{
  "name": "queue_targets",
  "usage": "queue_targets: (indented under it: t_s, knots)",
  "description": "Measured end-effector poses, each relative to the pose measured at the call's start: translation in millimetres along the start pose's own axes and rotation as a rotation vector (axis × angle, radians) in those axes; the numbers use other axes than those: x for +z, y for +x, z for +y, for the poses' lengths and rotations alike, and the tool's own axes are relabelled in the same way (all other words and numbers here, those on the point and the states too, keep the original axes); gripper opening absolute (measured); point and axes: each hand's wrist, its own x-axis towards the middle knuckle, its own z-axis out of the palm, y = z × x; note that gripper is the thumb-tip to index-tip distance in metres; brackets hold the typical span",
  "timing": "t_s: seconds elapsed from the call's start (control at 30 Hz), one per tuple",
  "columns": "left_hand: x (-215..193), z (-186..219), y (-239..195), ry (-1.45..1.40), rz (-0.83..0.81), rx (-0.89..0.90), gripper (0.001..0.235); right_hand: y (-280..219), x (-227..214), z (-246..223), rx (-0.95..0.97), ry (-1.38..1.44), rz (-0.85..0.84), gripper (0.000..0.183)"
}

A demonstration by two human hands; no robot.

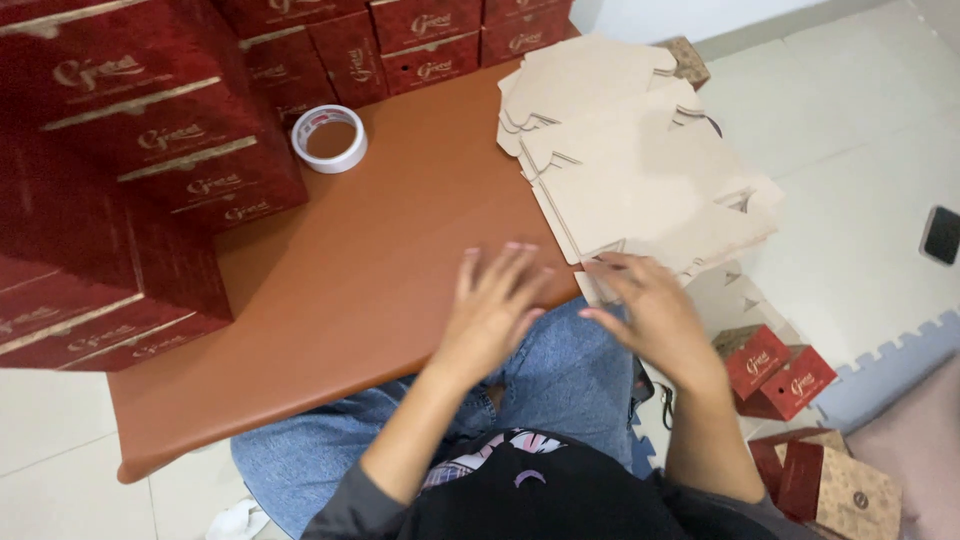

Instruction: The person folds flat cardboard pieces into small rectangular boxes, tucking the flaps to secure the shape. They then place the finished boxes onto a stack of similar boxes on the table.

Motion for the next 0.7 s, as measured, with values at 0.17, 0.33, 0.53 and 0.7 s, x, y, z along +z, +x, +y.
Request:
queue_targets:
  t_s: [0.17, 0.33, 0.53, 0.7]
  knots:
    - [52, 20, 26, -0.106, 0.155, 0.214, 0.028, -15, -9, 23, 0.109, -0.045, -0.012, 0.044]
    - [73, 17, 27, -0.126, 0.199, 0.246, 0.019, -10, 0, 38, 0.073, -0.002, 0.026, 0.023]
    - [62, 14, 27, -0.193, 0.181, 0.272, 0.019, -10, -4, 30, 0.003, 0.041, 0.052, 0.046]
    - [59, 13, 28, -0.19, 0.152, 0.284, 0.02, -13, 8, 37, -0.044, 0.055, 0.145, 0.047]
